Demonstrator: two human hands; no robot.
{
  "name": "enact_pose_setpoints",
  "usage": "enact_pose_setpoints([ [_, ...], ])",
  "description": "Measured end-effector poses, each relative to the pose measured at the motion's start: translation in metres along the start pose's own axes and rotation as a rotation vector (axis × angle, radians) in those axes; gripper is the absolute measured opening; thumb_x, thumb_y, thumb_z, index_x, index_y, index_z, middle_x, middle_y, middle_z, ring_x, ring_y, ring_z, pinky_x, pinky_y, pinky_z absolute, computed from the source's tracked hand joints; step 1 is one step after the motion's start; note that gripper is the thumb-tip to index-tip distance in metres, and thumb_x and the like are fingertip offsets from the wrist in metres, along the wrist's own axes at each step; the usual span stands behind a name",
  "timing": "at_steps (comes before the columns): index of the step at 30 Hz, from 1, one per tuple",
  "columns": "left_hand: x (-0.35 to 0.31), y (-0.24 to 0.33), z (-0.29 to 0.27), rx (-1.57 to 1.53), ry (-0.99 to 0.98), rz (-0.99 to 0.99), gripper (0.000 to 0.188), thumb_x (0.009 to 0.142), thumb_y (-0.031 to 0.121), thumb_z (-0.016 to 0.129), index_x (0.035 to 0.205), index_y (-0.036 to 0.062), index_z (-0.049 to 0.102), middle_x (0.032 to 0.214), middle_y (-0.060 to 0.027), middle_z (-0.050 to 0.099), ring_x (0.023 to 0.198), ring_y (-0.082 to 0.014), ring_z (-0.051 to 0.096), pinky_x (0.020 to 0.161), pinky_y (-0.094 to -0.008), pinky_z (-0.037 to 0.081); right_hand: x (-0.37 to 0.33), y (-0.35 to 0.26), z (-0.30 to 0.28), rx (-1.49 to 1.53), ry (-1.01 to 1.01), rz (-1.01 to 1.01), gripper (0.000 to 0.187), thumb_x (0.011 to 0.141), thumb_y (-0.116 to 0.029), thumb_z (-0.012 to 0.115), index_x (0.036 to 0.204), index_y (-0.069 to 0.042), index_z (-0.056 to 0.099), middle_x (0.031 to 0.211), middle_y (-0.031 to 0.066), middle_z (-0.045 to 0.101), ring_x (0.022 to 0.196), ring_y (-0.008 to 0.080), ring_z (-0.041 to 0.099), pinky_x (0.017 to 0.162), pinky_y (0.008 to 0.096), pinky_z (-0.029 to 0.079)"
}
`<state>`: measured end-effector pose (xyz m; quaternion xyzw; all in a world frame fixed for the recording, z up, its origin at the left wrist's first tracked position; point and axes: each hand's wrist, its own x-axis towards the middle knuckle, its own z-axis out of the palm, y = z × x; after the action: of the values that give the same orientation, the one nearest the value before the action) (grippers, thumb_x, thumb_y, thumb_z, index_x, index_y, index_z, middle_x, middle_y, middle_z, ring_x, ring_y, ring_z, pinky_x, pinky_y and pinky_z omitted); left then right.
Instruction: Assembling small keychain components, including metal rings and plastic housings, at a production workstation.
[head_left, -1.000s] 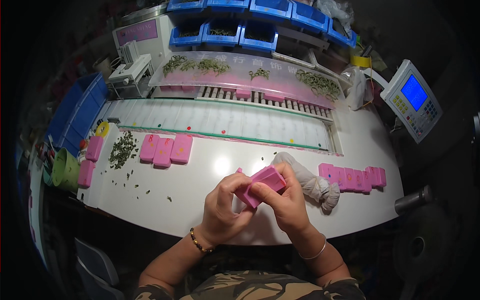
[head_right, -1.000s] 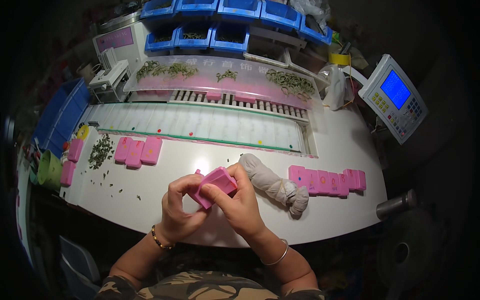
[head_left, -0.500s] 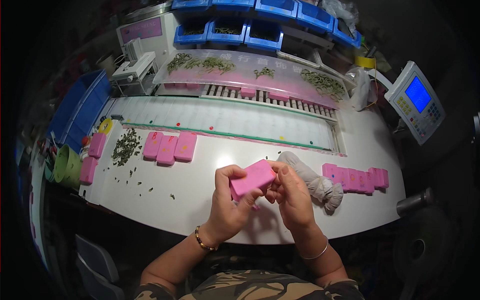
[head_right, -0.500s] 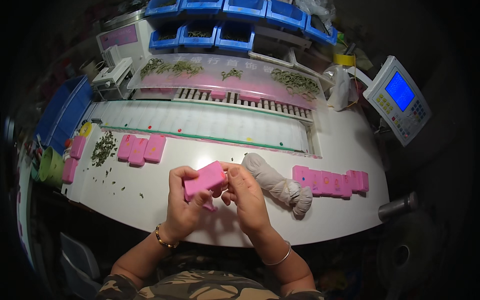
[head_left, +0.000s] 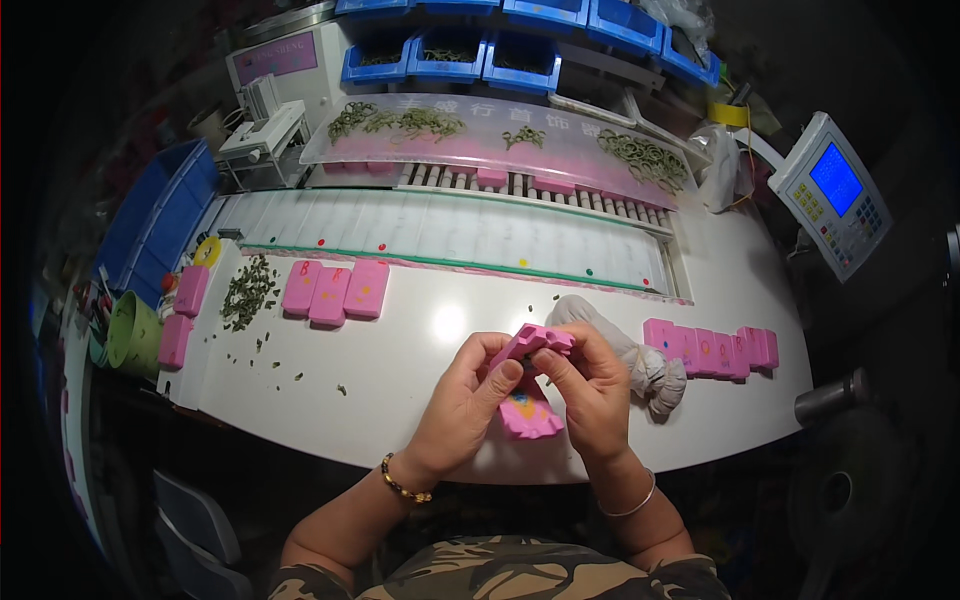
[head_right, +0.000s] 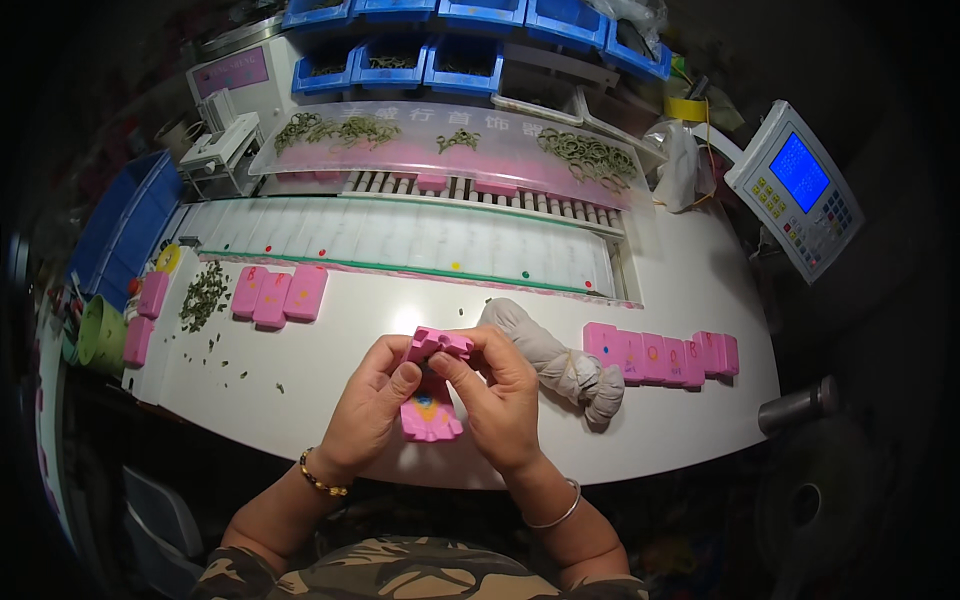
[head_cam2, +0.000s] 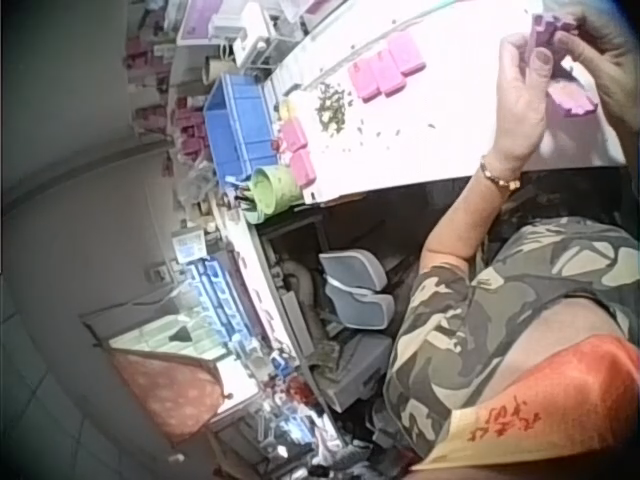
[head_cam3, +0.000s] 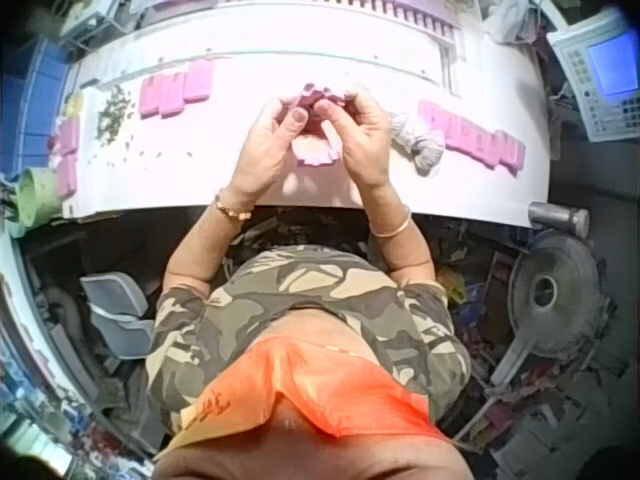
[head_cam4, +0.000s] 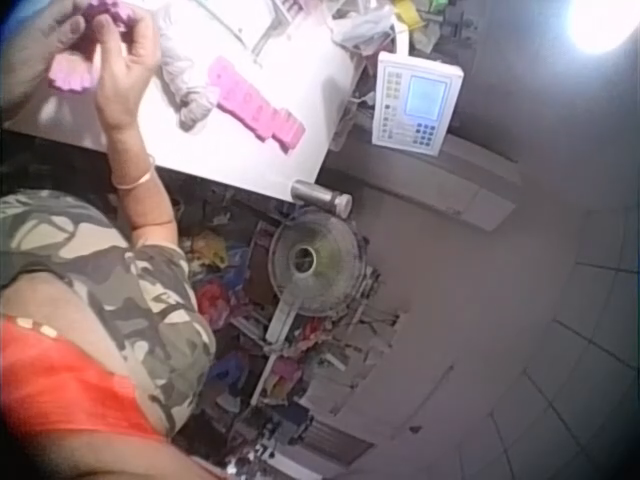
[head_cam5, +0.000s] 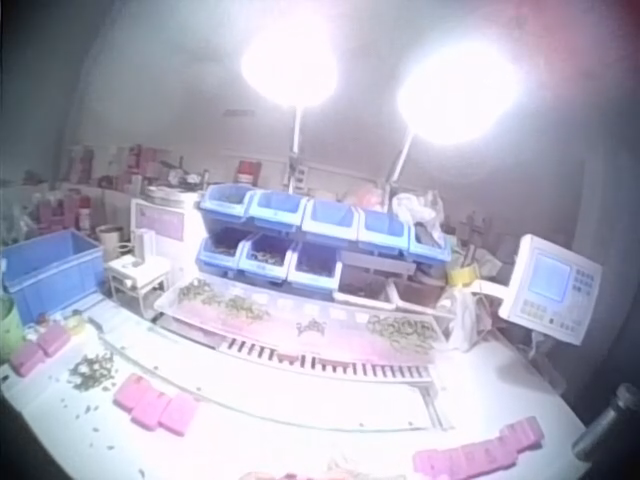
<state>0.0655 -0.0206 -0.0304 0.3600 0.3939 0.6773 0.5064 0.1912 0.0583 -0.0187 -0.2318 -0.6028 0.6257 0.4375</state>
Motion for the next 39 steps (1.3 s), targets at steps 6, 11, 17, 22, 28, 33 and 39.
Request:
enact_pose_setpoints([
  [6, -0.006, 0.000, -0.009, -0.083, -0.080, -0.003, 0.023, 0.102, 0.019, 0.051, 0.112, -0.0007, 0.055, 0.104, -0.0064, 0.063, 0.098, -0.0105, 0.060, 0.087, -0.0258, 0.050, -0.002, -0.004, -0.012, 0.329, -0.080, 0.245, 0.012, 0.089, -0.006, 0.067, 0.101, -0.002, 0.066, 0.086, -0.0031, 0.059, 0.076, 0.0035, 0.053, 0.067, 0.0189, 0.043],
  [11, -0.007, 0.002, -0.011, -0.070, -0.061, -0.036, 0.021, 0.101, 0.016, 0.052, 0.112, -0.0012, 0.056, 0.104, -0.0065, 0.063, 0.098, -0.0100, 0.060, 0.087, -0.0257, 0.050, -0.005, -0.003, -0.010, 0.312, -0.039, 0.340, 0.013, 0.089, -0.006, 0.067, 0.101, -0.002, 0.066, 0.085, -0.0035, 0.058, 0.078, 0.0051, 0.056, 0.069, 0.0190, 0.047],
  [17, -0.005, 0.000, -0.010, 0.059, 0.016, 0.082, 0.021, 0.101, 0.016, 0.052, 0.112, -0.0016, 0.056, 0.103, -0.0056, 0.063, 0.097, -0.0094, 0.059, 0.087, -0.0254, 0.049, -0.013, 0.007, -0.005, 0.174, -0.076, 0.162, 0.025, 0.082, 0.009, 0.068, 0.104, 0.000, 0.064, 0.099, 0.0025, 0.058, 0.090, 0.0105, 0.059, 0.078, 0.0235, 0.051],
  [22, -0.007, -0.006, -0.019, 0.004, -0.048, 0.039, 0.022, 0.101, 0.018, 0.052, 0.111, -0.0009, 0.055, 0.100, -0.0044, 0.062, 0.093, -0.0074, 0.058, 0.083, -0.0231, 0.048, -0.011, 0.011, -0.019, 0.232, -0.243, 0.130, 0.019, 0.084, 0.004, 0.065, 0.102, -0.002, 0.062, 0.097, 0.0026, 0.060, 0.086, 0.0089, 0.060, 0.071, 0.0211, 0.048],
  [28, -0.005, 0.000, -0.010, -0.199, 0.076, -0.131, 0.024, 0.103, 0.025, 0.047, 0.104, 0.0013, 0.053, 0.091, -0.0036, 0.061, 0.084, -0.0074, 0.061, 0.072, -0.0225, 0.052, -0.008, 0.010, -0.013, 0.421, -0.147, 0.475, 0.025, 0.098, -0.017, 0.056, 0.118, -0.002, 0.060, 0.102, 0.0012, 0.061, 0.080, 0.0046, 0.053, 0.069, 0.0199, 0.042],
  [33, -0.005, 0.006, -0.005, -0.082, 0.111, -0.077, 0.034, 0.106, 0.032, 0.036, 0.105, 0.0016, 0.050, 0.095, -0.0072, 0.060, 0.083, -0.0124, 0.062, 0.071, -0.0267, 0.053, -0.005, -0.001, -0.001, 0.294, -0.159, 0.397, 0.031, 0.100, -0.022, 0.054, 0.122, -0.001, 0.057, 0.102, 0.0006, 0.062, 0.080, 0.0044, 0.051, 0.072, 0.0196, 0.042],
  [39, -0.010, 0.000, -0.007, 0.571, 0.092, 0.347, 0.035, 0.104, 0.031, 0.042, 0.110, -0.0026, 0.050, 0.102, -0.0101, 0.057, 0.087, -0.0146, 0.058, 0.075, -0.0266, 0.050, -0.007, -0.007, 0.000, -0.457, -0.133, -0.153, 0.024, 0.090, -0.012, 0.066, 0.112, -0.003, 0.063, 0.093, 0.0034, 0.061, 0.084, 0.0132, 0.054, 0.070, 0.0263, 0.043],
])
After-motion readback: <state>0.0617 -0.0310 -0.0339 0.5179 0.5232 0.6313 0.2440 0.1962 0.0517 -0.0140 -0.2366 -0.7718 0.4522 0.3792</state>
